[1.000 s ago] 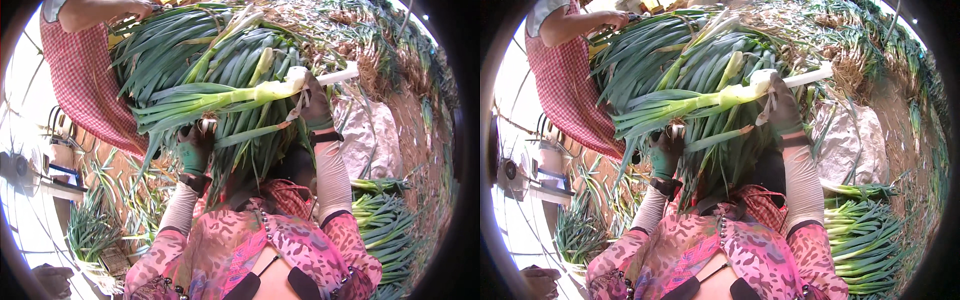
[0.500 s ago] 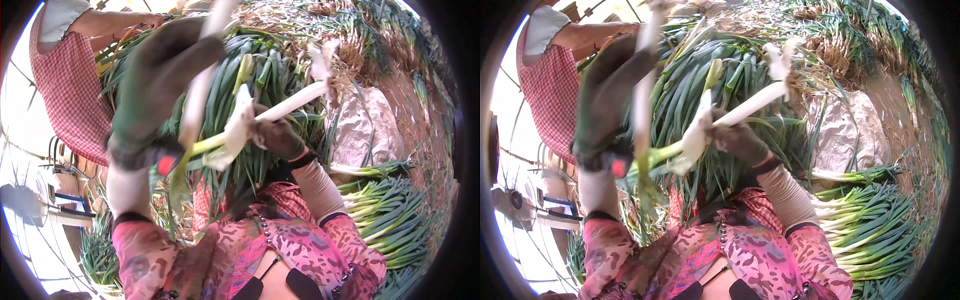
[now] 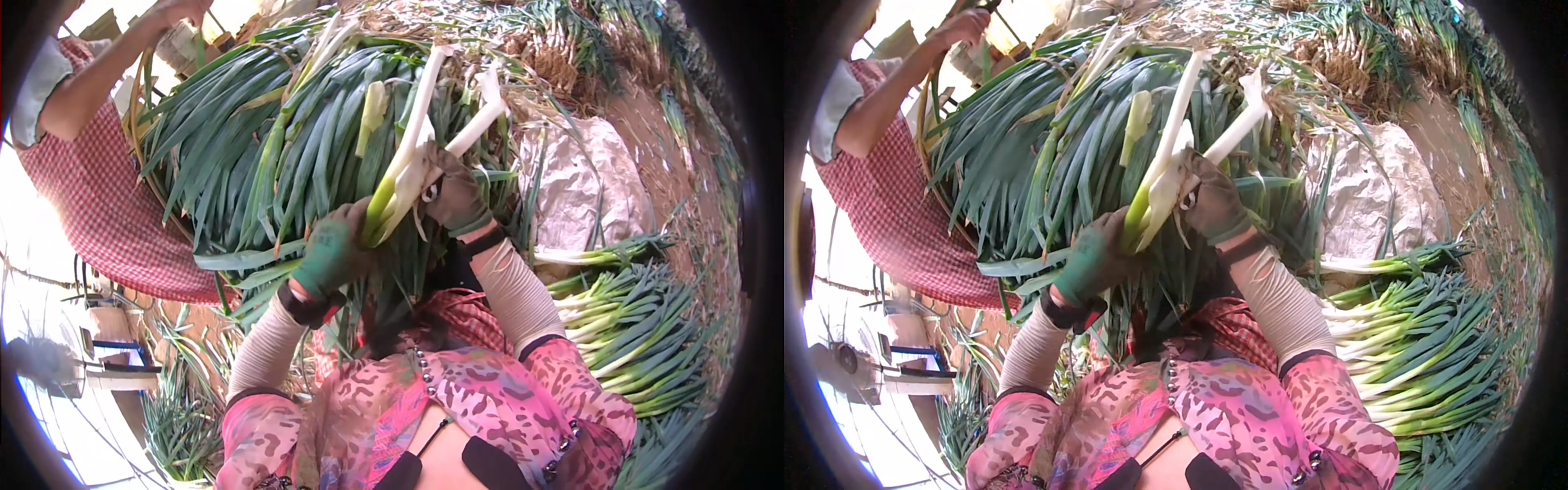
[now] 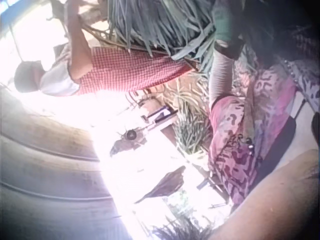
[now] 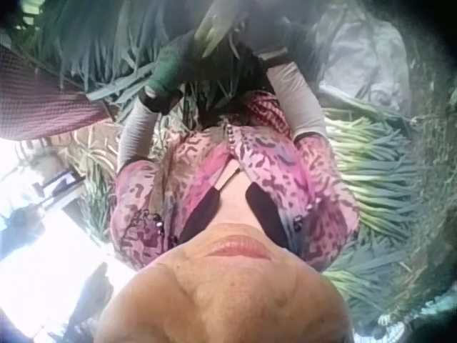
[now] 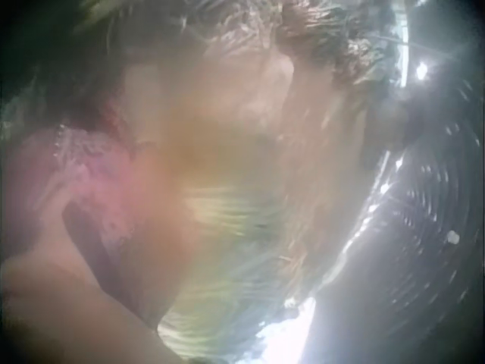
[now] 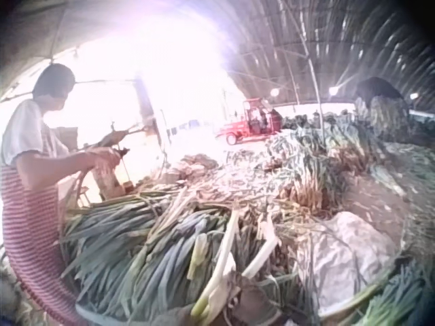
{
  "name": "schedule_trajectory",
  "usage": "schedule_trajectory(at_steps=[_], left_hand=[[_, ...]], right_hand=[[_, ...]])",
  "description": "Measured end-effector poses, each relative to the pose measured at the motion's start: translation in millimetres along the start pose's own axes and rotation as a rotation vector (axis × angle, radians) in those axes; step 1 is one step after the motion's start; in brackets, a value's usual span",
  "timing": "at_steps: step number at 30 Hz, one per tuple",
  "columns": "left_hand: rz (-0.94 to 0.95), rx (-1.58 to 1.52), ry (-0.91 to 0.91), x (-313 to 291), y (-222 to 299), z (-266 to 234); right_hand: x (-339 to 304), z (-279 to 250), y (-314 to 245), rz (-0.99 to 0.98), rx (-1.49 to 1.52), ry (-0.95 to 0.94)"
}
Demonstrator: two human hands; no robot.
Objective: The person pulls leeks from a pile, peels away the outer layers by hand, and trims the roots and green tops. The cleaned leeks are then placed into a separate pile on the ground.
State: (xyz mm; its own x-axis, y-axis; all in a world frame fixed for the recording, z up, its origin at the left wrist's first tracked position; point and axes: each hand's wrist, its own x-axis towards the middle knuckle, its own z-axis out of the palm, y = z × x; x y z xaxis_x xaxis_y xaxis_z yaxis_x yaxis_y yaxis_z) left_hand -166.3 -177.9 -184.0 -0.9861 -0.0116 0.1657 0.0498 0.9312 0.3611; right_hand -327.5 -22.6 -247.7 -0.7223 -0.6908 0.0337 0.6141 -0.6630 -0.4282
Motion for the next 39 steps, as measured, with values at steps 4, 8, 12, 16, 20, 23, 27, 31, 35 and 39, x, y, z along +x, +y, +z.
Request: schedule_trajectory(at_steps=[4,8,12,16,20,23,27,31,35,39], left_hand=[[-0.138,-0.293,0.032,12,-13,3],[-0.191,-0.584,0.042,30,-5,-12],[-0.306,-0.768,-0.084,28,-1,-38],[-0.434,-0.759,-0.185,-7,-31,-54],[-0.508,-0.780,-0.220,-29,-31,-51],[-0.442,-0.906,-0.296,-34,-25,-36],[-0.406,-0.945,-0.466,-34,-6,-21],[-0.363,-1.113,-0.482,-44,-10,-4],[-0.467,-1.169,-0.466,-48,-6,-13],[-0.491,-1.122,-0.417,-44,-9,-12]], right_hand=[[-11,38,5,-0.569,-0.934,-0.137],[-32,44,15,-0.129,-0.823,-0.234],[-23,-11,-18,-0.817,-1.508,-0.068],[-45,-47,-137,-0.998,-1.203,0.354],[-70,-44,-189,-0.463,-0.254,0.015],[-50,-41,-167,-0.622,-0.467,0.038],[-27,0,-131,-0.748,-1.350,-0.246],[-14,8,-91,-0.270,-0.802,-0.342],[-21,-63,-156,-0.287,-1.048,0.023],[-74,-99,-230,-0.314,-0.441,-0.007]])
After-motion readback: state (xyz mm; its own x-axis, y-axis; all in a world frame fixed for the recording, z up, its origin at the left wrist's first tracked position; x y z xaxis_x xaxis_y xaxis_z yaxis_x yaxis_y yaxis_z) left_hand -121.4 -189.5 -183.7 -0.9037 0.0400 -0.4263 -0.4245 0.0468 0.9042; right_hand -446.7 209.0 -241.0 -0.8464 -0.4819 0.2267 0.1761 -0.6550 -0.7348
